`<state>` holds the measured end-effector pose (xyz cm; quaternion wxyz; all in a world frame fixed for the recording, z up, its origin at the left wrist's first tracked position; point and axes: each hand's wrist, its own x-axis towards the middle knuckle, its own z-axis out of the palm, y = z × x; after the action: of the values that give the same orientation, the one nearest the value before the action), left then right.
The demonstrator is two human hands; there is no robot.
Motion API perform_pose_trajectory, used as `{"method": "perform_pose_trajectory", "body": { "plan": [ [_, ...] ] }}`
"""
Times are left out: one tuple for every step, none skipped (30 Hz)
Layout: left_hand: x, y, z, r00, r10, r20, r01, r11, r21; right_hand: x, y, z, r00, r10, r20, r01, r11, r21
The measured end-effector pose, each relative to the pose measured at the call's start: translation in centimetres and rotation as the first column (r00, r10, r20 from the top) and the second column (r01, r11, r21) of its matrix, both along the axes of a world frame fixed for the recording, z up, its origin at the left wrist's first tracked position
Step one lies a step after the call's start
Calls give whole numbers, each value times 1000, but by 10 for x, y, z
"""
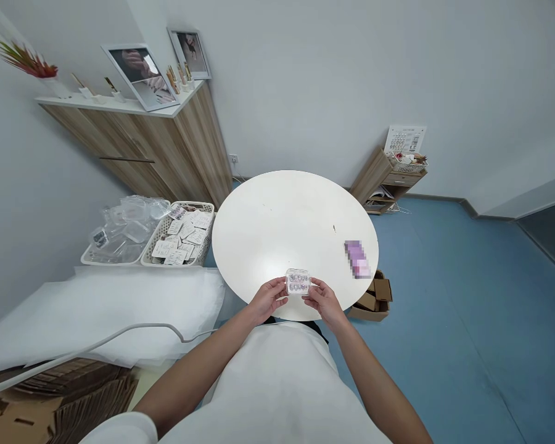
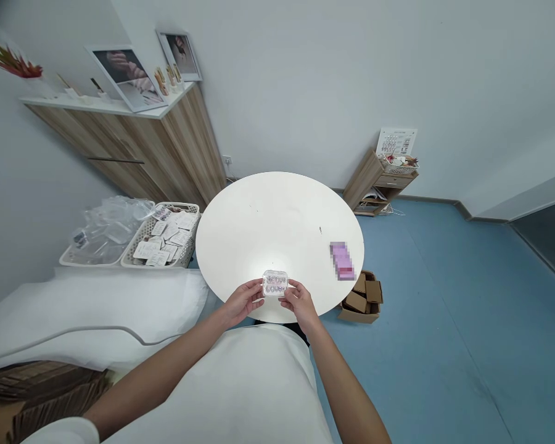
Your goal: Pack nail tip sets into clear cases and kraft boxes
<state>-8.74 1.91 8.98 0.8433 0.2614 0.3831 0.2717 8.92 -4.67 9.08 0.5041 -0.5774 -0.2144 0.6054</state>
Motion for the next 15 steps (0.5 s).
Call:
{"method": "perform_pose_trajectory", "body": {
  "plan": [
    [0, -1, 0, 1000, -20, -13, 21, 1000, 17, 1, 0, -1, 1000, -11, 19, 11, 1000, 0],
    [0, -1, -1, 998, -45, -36, 47, 998, 39, 1, 0, -1, 999, -22, 35, 21, 1000, 3],
    [0, -2, -1, 995, -69, -69, 74, 995, 67, 2, 1, -1, 999, -27, 47, 27, 1000, 8],
    [0, -3, -2, 990, -88, -109, 99, 990, 97, 2, 1, 0, 998, -29, 57, 29, 999, 15],
    [0, -4, -2, 983, -98, -154, 118, 985, 126, 1, 1, 0, 998, -30, 63, 28, 999, 23],
    [0, -5, -3, 975, -102, -197, 133, 979, 152, 1, 1, 1, 997, -28, 65, 26, 999, 31],
    [-1, -5, -3, 967, -104, -232, 146, 974, 175, 1, 1, 1, 998, -25, 64, 23, 999, 38],
    [-1, -6, -3, 961, -105, -256, 158, 968, 194, 0, 1, 2, 998, -21, 59, 18, 999, 45],
    [-1, -6, -3, 957, -107, -270, 166, 963, 210, 0, 1, 2, 998, -11, 55, 9, 999, 49],
    [0, -6, -2, 955, -108, -275, 173, 959, 224, 1, 0, 2, 998, 6, 57, -9, 999, 50],
    [0, -5, -2, 955, -112, -276, 180, 955, 235, 2, 0, 2, 997, 37, 71, -41, 998, 50],
    [0, -5, -1, 954, -118, -275, 188, 951, 246, 3, 0, 2, 991, 81, 103, -86, 995, 48],
    [0, -4, 0, 953, -123, -277, 197, 947, 256, 5, 0, 2, 979, 134, 151, -143, 989, 45],
    [0, -3, 1, 950, -128, -283, 206, 942, 266, 7, 1, 2, 960, 188, 209, -200, 979, 40],
    [1, -3, 2, 947, -131, -294, 216, 936, 277, 9, 1, 3, 934, 234, 271, -252, 967, 34]
  ]
}}
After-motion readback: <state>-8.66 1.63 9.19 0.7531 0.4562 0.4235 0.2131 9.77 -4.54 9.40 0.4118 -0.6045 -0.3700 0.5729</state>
